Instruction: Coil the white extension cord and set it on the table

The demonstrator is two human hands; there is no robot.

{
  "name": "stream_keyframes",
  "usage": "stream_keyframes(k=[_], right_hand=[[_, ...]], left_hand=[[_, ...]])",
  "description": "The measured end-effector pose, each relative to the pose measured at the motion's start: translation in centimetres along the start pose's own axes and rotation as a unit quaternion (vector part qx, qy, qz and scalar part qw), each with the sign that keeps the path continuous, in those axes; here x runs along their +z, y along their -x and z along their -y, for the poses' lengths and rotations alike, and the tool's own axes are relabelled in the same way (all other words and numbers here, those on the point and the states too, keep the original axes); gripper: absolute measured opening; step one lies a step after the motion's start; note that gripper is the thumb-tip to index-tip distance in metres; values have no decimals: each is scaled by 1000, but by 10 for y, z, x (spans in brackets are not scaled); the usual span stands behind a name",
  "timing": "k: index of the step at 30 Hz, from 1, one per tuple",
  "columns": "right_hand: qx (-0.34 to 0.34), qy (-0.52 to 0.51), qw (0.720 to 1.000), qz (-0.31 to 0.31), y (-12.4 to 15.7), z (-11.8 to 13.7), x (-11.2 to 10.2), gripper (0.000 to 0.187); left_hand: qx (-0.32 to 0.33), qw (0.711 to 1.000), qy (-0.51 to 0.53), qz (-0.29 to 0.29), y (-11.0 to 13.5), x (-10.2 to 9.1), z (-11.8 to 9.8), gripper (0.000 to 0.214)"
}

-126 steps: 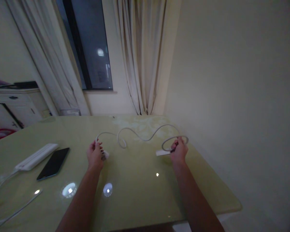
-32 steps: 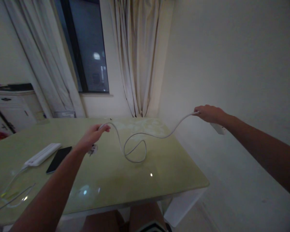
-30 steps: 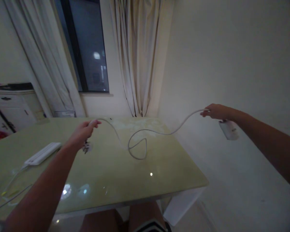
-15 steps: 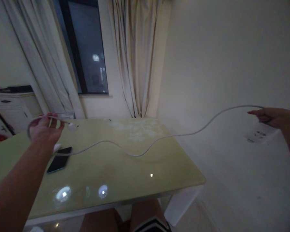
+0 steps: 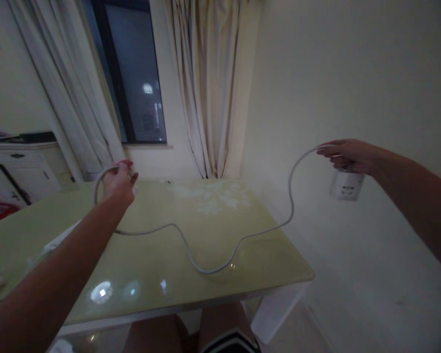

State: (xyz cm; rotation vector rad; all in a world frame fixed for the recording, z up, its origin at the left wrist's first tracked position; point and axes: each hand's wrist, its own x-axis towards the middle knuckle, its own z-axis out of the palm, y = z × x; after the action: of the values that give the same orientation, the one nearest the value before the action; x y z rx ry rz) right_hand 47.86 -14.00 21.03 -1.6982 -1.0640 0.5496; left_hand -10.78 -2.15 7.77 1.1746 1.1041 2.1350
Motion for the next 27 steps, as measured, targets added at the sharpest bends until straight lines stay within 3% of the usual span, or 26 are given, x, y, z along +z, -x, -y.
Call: stream_keyframes(k=[2,5,9,12,14,17,19,21,23,24,27], right_hand=[[-17,0,996,92,24,10,36,20],[-59,7,983,173,54,20,98,23],[-205,38,965,159,78,24,181,42],[-390,85,903,157,90,25,228,66],[-470,126,860,156,96,27,248,54],[-496,188,832,164,97,27,263,16],[-498,208,823,178,91,25,266,19],[-498,200,820,198,82,20,266,19],[-499,170,817,234,73,14,263,17],[-503,149,811,259,70,12,261,16],[-518,94,779,340,70,10,254,14]], left_hand=[[-93,993,75,13,19,19,-8,12],[-125,978,147,81,56,55,-26,16],[-103,966,156,181,108,101,-52,24],[-90,954,138,251,139,124,-66,34],[-87,950,111,280,152,131,-70,38],[-60,956,33,286,165,128,-78,42],[-13,950,-33,309,176,115,-90,45],[57,914,-86,393,187,96,-107,44],[144,845,-111,503,193,74,-124,41],[190,826,-117,517,192,65,-131,41],[351,816,-157,431,172,49,-134,47]])
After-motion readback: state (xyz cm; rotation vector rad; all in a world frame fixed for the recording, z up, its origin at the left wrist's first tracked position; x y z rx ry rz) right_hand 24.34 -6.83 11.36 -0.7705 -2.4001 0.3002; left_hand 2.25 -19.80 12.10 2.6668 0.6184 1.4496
